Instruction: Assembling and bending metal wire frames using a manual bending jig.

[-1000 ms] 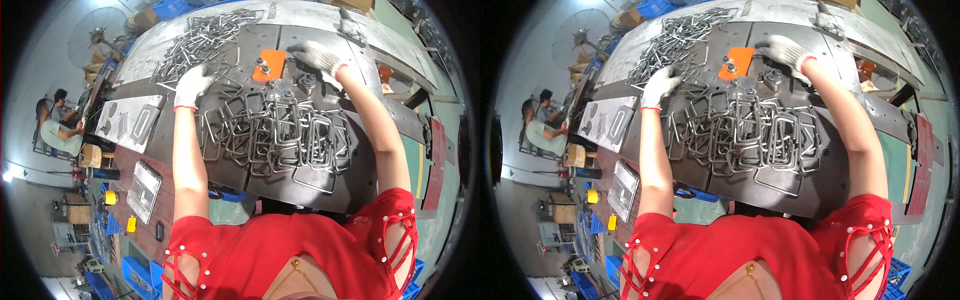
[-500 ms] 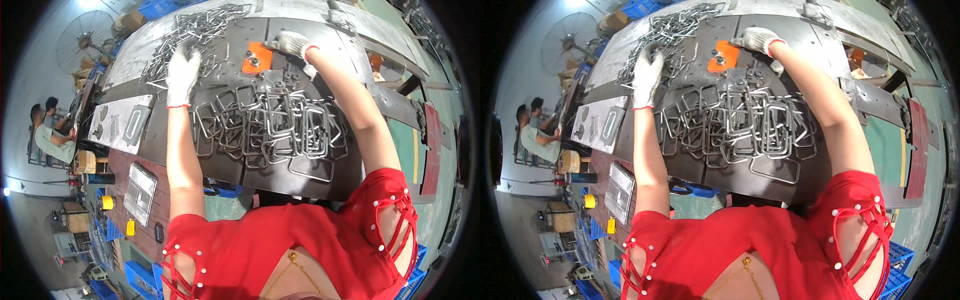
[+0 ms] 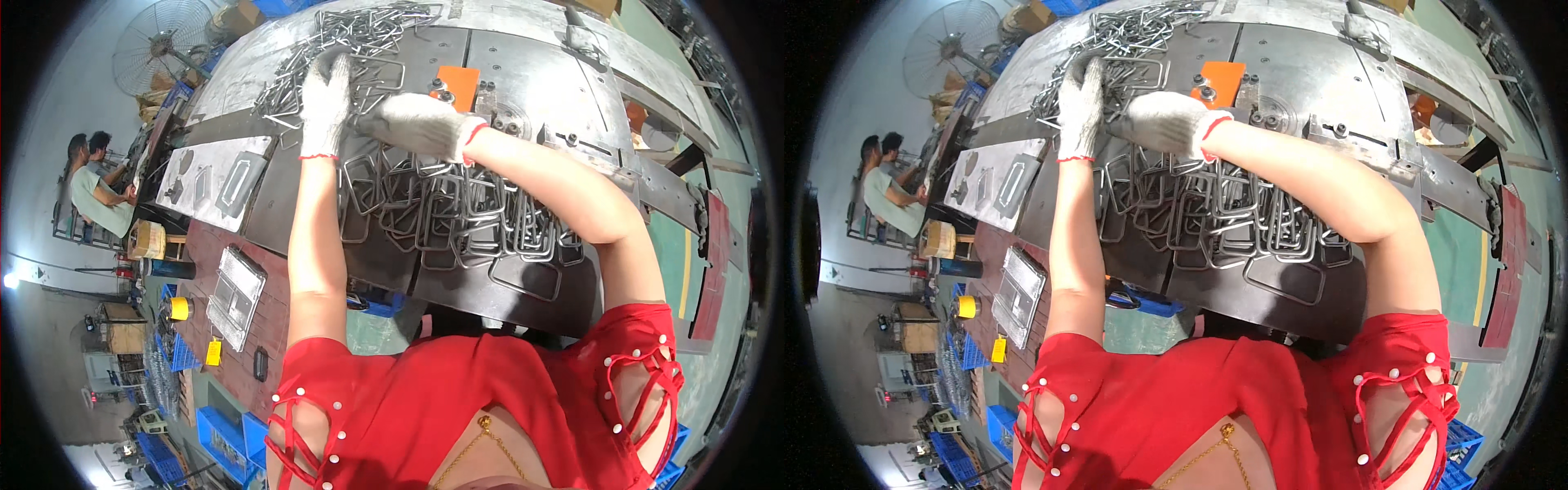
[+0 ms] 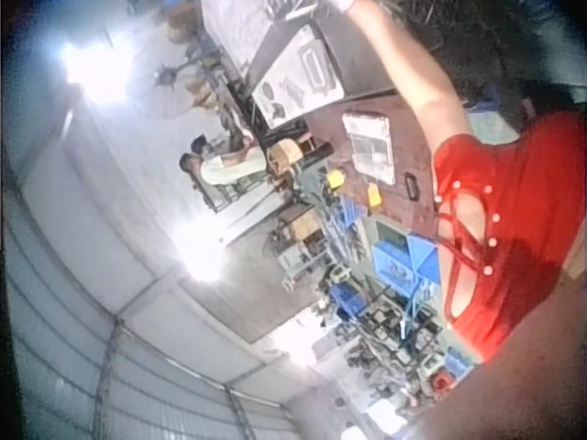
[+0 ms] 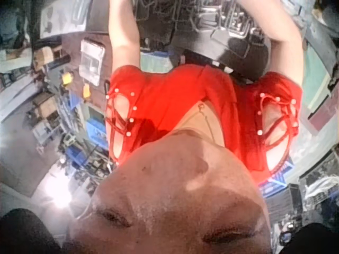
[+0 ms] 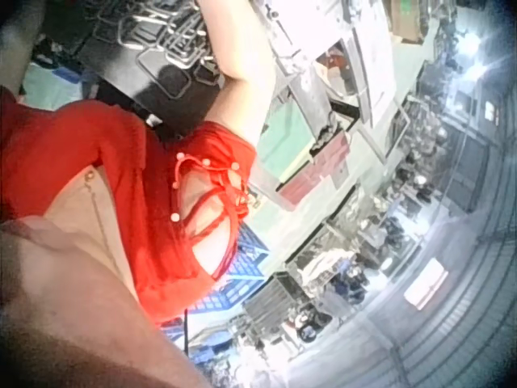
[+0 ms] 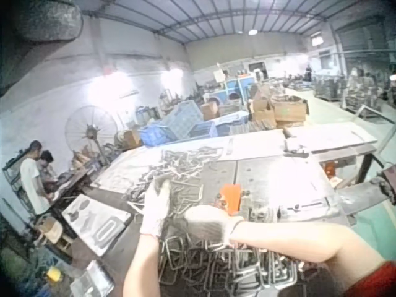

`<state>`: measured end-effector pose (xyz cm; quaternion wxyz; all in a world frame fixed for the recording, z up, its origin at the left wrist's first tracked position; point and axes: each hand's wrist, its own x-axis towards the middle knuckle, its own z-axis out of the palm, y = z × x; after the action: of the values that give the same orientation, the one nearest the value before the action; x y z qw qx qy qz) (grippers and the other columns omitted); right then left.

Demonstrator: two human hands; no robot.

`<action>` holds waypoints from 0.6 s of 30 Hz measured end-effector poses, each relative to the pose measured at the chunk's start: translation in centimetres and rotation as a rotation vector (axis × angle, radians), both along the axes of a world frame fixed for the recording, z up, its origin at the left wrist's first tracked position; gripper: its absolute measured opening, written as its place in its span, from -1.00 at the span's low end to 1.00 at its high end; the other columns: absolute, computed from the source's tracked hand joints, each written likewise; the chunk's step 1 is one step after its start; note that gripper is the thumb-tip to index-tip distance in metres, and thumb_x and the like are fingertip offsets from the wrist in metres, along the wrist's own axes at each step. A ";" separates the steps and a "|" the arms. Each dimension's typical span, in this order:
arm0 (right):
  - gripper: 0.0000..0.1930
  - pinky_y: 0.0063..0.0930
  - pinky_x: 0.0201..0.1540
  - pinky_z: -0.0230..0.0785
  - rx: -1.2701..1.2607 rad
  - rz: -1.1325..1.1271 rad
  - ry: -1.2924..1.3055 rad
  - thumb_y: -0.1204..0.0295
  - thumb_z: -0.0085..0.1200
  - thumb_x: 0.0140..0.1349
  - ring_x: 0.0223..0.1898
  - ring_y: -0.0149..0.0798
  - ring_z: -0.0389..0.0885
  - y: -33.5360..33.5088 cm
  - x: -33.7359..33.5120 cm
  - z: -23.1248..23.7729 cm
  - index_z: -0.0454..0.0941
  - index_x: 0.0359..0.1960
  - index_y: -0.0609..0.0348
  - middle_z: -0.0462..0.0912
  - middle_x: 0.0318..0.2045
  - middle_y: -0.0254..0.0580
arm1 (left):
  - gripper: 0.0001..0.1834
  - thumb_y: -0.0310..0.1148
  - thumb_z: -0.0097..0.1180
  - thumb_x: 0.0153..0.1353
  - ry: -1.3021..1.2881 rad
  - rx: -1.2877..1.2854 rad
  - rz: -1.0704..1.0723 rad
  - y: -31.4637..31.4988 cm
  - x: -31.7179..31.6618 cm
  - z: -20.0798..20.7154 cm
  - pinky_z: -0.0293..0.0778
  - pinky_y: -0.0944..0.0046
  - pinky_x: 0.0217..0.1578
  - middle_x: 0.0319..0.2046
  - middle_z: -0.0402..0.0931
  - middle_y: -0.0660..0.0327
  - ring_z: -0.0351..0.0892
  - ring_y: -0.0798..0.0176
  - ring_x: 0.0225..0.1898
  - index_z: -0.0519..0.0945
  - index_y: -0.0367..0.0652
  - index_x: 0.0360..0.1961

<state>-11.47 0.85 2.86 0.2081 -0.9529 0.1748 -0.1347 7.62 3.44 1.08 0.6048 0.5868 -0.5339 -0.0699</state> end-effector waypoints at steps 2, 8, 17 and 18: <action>-0.51 -0.03 -0.20 0.53 -0.247 -0.035 -0.099 0.01 -0.09 0.41 -0.32 0.11 0.66 -0.7 0.6 -0.4 0.63 -0.29 0.23 0.66 -0.41 0.07 | -0.66 -0.30 0.11 0.38 0.148 0.078 -0.023 -0.1 0.0 -0.2 0.47 0.33 -0.15 -0.21 0.60 0.21 0.51 0.38 -0.21 0.57 -0.25 0.09; -0.63 -0.13 0.03 0.46 -0.241 -0.255 -0.351 0.11 -0.04 0.42 -0.06 0.04 0.64 -7.3 -1.3 1.0 0.60 0.01 0.09 0.68 -0.13 -0.02 | -0.61 -0.17 0.08 0.44 0.315 0.056 -0.168 -0.3 -1.1 -0.8 0.46 0.37 -0.17 -0.16 0.57 0.25 0.48 0.40 -0.18 0.54 -0.16 0.16; -0.63 -0.46 -0.16 0.53 0.047 -0.186 -0.281 0.14 0.07 0.40 -0.27 -0.38 0.64 -13.1 -7.5 1.5 0.64 0.05 0.10 0.72 -0.26 -0.25 | -0.67 -0.19 0.04 0.46 0.395 0.035 -0.174 -1.1 -1.4 -1.9 0.36 0.49 -0.49 -0.39 0.58 0.33 0.40 0.52 -0.51 0.57 -0.17 0.08; -0.65 -0.46 -0.16 0.53 -0.036 -0.137 -0.228 0.16 0.09 0.39 -0.28 -0.37 0.64 -14.8 -8.8 1.5 0.66 0.03 0.11 0.72 -0.27 -0.25 | -0.67 -0.18 0.03 0.46 0.404 0.045 -0.193 -1.5 -1.1 -2.1 0.37 0.47 -0.47 -0.36 0.60 0.31 0.41 0.53 -0.48 0.57 -0.15 0.08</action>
<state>-20.29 -13.95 4.32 0.1999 -0.9209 0.2121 -0.2589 6.49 1.98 -1.01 0.6767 0.5205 -0.4538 -0.2553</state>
